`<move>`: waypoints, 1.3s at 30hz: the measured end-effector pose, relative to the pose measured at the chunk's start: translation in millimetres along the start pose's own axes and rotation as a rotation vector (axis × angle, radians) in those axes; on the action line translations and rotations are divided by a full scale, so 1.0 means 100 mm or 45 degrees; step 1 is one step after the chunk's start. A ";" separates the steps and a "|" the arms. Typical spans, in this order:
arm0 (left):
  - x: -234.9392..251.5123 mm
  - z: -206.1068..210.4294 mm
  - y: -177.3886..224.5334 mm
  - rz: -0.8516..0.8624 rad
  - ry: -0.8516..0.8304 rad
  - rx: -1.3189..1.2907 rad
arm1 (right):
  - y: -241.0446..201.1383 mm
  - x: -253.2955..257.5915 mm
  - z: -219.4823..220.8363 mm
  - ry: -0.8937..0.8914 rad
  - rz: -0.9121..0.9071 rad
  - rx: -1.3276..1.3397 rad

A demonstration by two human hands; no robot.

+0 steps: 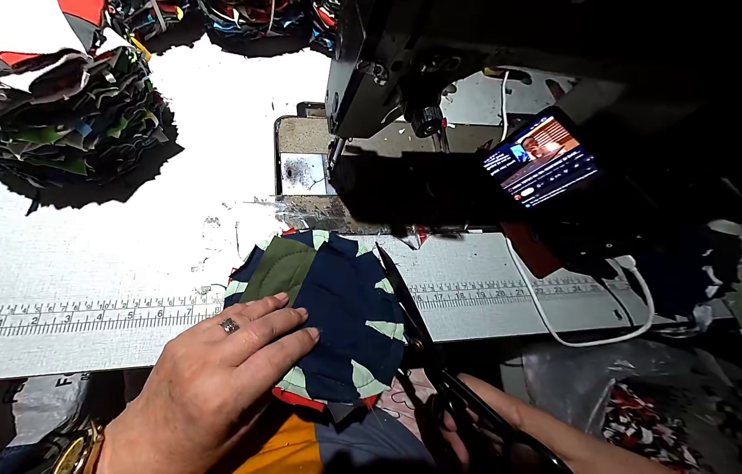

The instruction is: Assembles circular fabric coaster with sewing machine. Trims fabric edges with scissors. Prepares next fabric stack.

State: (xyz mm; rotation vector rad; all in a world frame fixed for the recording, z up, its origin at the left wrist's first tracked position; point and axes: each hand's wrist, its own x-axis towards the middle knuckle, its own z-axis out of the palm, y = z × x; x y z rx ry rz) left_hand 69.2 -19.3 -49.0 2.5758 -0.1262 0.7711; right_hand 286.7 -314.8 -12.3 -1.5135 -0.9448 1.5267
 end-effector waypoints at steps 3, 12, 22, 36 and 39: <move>-0.02 0.01 0.00 -0.004 0.010 -0.002 | -0.01 0.04 0.00 -0.008 0.013 0.054; -0.01 0.03 0.01 -0.012 0.013 0.057 | -0.09 -0.01 0.14 0.212 0.044 0.034; 0.09 0.06 0.06 0.048 -0.067 0.178 | -0.10 -0.02 0.23 0.297 0.004 0.061; 0.00 0.04 0.03 -0.032 0.020 0.106 | -0.09 -0.06 0.02 -0.019 0.093 -0.129; -0.04 0.06 -0.02 -0.011 0.048 0.032 | -0.12 -0.04 -0.02 -0.028 0.089 -0.102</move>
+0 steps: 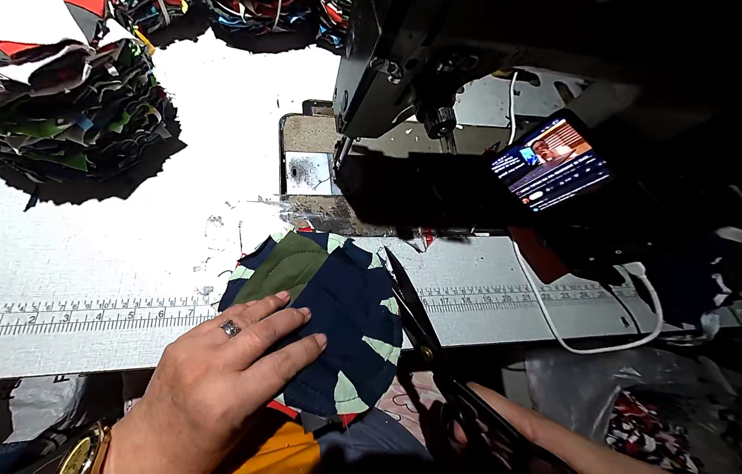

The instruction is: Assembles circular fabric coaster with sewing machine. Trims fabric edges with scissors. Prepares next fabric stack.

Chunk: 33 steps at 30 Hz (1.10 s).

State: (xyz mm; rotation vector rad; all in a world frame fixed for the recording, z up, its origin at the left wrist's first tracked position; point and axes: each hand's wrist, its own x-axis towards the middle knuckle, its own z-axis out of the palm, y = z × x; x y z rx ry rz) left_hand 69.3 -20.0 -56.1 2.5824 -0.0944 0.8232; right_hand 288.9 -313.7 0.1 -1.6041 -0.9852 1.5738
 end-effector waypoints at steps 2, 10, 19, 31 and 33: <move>-0.02 0.00 -0.01 0.012 -0.001 -0.036 | 0.00 0.04 -0.03 -0.013 -0.019 0.018; -0.02 -0.03 -0.05 0.043 -0.018 -0.084 | 0.03 0.14 -0.02 0.054 -0.039 0.073; 0.10 -0.14 -0.13 0.061 -0.128 0.019 | -0.07 0.07 0.16 0.288 -0.014 0.109; 0.03 0.02 0.07 0.059 -0.084 0.086 | 0.02 -0.01 -0.03 -0.031 -0.004 -0.049; 0.00 0.04 0.07 0.059 -0.062 0.014 | 0.03 0.03 -0.04 -0.029 -0.016 -0.046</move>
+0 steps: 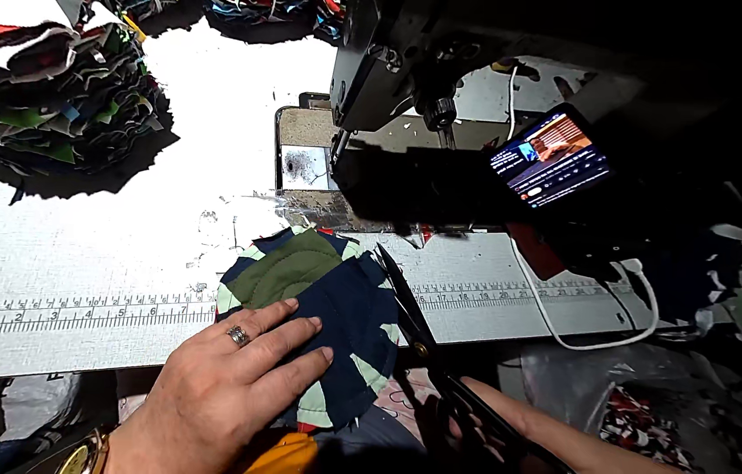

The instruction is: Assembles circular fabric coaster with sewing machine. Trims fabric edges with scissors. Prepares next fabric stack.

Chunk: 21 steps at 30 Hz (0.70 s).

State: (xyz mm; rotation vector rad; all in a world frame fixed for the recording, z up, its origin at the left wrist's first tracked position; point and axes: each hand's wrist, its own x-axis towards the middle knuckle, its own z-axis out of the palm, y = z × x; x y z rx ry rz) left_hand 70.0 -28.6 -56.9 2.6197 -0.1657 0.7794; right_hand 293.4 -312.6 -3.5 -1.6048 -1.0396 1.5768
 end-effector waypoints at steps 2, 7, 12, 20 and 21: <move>-0.02 0.02 0.00 0.014 0.011 -0.046 | 0.01 0.04 -0.01 0.003 -0.014 0.040; -0.03 0.01 -0.03 0.020 0.004 -0.078 | 0.07 0.10 -0.07 -0.058 -0.068 0.114; -0.05 0.01 -0.05 0.037 0.003 -0.092 | 0.04 0.13 -0.04 -0.020 -0.045 0.133; -0.03 -0.05 -0.12 0.032 -0.021 -0.097 | -0.02 0.10 0.12 0.162 -0.022 0.191; -0.03 -0.05 -0.13 0.033 -0.021 -0.093 | -0.03 0.10 0.14 0.181 -0.028 0.195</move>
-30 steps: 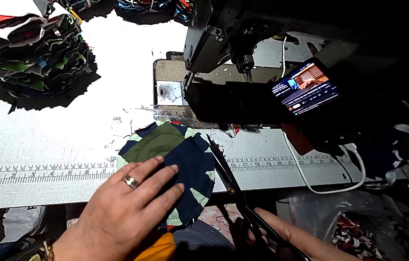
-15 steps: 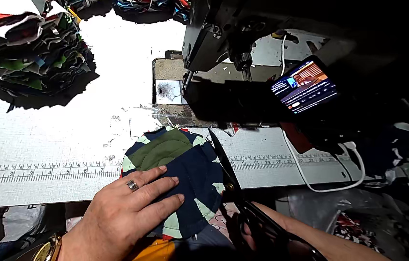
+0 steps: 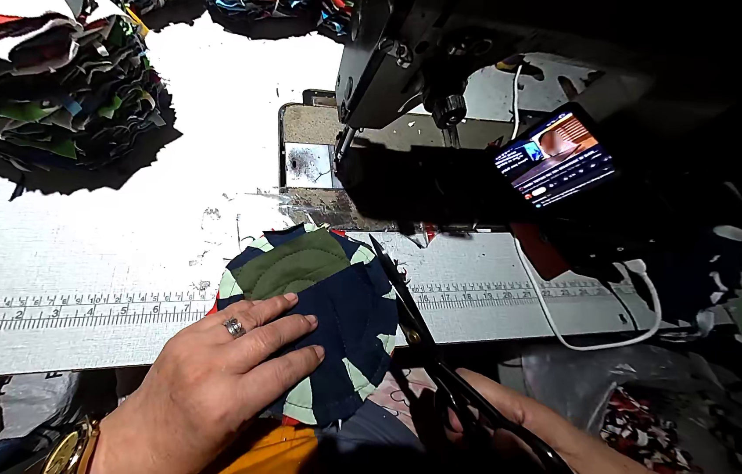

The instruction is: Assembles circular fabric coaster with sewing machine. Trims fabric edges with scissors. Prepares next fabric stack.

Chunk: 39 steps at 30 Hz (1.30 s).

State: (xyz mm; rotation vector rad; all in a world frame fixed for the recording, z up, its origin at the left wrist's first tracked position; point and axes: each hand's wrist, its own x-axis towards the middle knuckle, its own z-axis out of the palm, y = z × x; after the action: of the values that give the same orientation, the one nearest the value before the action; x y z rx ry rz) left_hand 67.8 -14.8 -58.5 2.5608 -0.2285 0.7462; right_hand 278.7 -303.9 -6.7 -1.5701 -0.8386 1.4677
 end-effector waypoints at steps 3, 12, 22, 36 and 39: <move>0.01 -0.01 0.00 0.003 -0.002 0.005 | 0.00 -0.01 0.02 0.031 -0.025 -0.001; 0.06 -0.13 -0.02 -0.026 -0.043 0.272 | 0.02 -0.08 -0.14 -0.129 0.016 -0.128; 0.01 -0.10 -0.03 -0.052 0.000 0.136 | 0.01 -0.07 -0.17 -0.198 0.012 -0.193; -0.05 -0.08 -0.06 -0.028 0.006 0.051 | 0.01 0.02 -0.09 -0.046 0.025 -0.018; -0.02 -0.11 -0.09 -0.022 -0.010 0.070 | -0.01 0.00 -0.03 0.045 -0.001 0.004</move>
State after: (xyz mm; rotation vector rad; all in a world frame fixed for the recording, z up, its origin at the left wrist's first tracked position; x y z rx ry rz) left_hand 63.8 -1.9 -54.7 2.6148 -0.1903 0.7455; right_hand 281.6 -303.5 -5.5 -1.5889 -0.8163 1.4357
